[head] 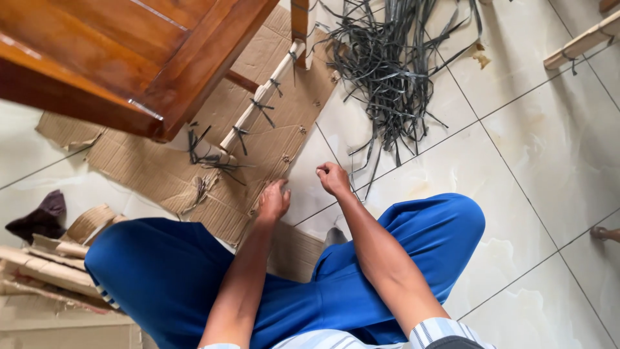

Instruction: Wrap wooden chair legs with cardboard strips and plastic ties for protection.

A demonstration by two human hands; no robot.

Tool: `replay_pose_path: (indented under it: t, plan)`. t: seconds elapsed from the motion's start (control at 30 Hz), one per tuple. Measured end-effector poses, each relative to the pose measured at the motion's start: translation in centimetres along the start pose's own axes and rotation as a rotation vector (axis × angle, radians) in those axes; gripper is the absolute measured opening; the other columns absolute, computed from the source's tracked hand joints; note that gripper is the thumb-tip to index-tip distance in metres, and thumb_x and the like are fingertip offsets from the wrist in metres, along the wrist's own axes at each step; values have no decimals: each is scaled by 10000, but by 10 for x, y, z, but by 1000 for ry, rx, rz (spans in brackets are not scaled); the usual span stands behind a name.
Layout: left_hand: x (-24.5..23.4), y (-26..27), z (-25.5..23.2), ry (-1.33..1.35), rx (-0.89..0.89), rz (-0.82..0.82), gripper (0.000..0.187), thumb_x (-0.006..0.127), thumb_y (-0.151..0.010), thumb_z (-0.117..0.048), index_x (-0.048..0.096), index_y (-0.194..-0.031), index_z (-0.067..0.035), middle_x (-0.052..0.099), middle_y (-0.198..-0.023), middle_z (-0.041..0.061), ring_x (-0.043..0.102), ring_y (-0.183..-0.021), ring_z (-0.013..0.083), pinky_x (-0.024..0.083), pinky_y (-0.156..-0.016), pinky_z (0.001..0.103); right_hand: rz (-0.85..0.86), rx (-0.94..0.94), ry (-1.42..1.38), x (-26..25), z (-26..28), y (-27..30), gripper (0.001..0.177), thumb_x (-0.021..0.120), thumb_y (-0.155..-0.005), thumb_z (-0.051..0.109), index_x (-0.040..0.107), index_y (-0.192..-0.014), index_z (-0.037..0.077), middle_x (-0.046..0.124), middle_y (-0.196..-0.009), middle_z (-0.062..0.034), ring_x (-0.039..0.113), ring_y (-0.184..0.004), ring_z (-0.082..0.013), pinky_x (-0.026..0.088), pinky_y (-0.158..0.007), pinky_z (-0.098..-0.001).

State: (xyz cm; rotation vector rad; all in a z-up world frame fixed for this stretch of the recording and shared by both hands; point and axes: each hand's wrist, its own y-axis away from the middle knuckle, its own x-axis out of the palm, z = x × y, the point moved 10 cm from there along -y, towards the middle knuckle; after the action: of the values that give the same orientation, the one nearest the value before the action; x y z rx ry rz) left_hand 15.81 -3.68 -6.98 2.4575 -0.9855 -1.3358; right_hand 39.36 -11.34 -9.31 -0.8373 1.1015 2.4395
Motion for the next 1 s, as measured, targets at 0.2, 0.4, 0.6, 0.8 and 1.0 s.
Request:
replay_pose_path:
  t: [0.2, 0.4, 0.6, 0.8, 1.0]
  plan:
    - [25, -2, -17, -245, 41, 168, 497, 667, -921, -332, 620, -1400, -207, 510, -1562, 42, 351, -1436, 572, 485, -1091, 614, -265, -89, 45, -75, -6, -35, 335, 674, -896, 289, 737, -1192, 146, 672, -1224, -124, 638, -1232, -370, 508, -1070, -502]
    - [11, 7, -44, -327, 51, 248, 557, 645, -930, -382, 589, -1439, -163, 450, -1615, 61, 321, -1395, 663, 450, -1116, 632, -344, -99, 136, -145, 20, -59, 447, 643, -955, 141, 592, -1347, -69, 313, -1620, -206, 534, -1295, -541, 463, -1101, -626]
    - [1, 11, -57, -323, 40, 267, 568, 645, -932, -367, 574, -1452, -149, 447, -1616, 58, 321, -1381, 678, 448, -1110, 646, -206, 26, 242, -153, 10, -91, 404, 536, -1009, 144, 588, -1357, -54, 173, -1712, -75, 548, -1308, -506, 479, -1120, -587]
    - [24, 0, -34, -359, 67, 270, 607, 618, -936, -410, 552, -1479, -148, 447, -1624, 55, 335, -1415, 631, 273, -1215, 653, -357, -136, 281, -94, -31, -129, 419, 507, -952, 126, 571, -1357, 39, 475, -1480, -62, 697, -1032, -496, 574, -948, -587]
    - [30, -4, -25, -327, 56, 238, 614, 629, -908, -440, 574, -1461, -178, 458, -1614, 29, 315, -1400, 663, 309, -1196, 666, -245, -357, 183, -49, 59, -15, 420, 466, -924, 82, 580, -1324, 20, 531, -1399, -139, 695, -1048, -486, 597, -893, -567]
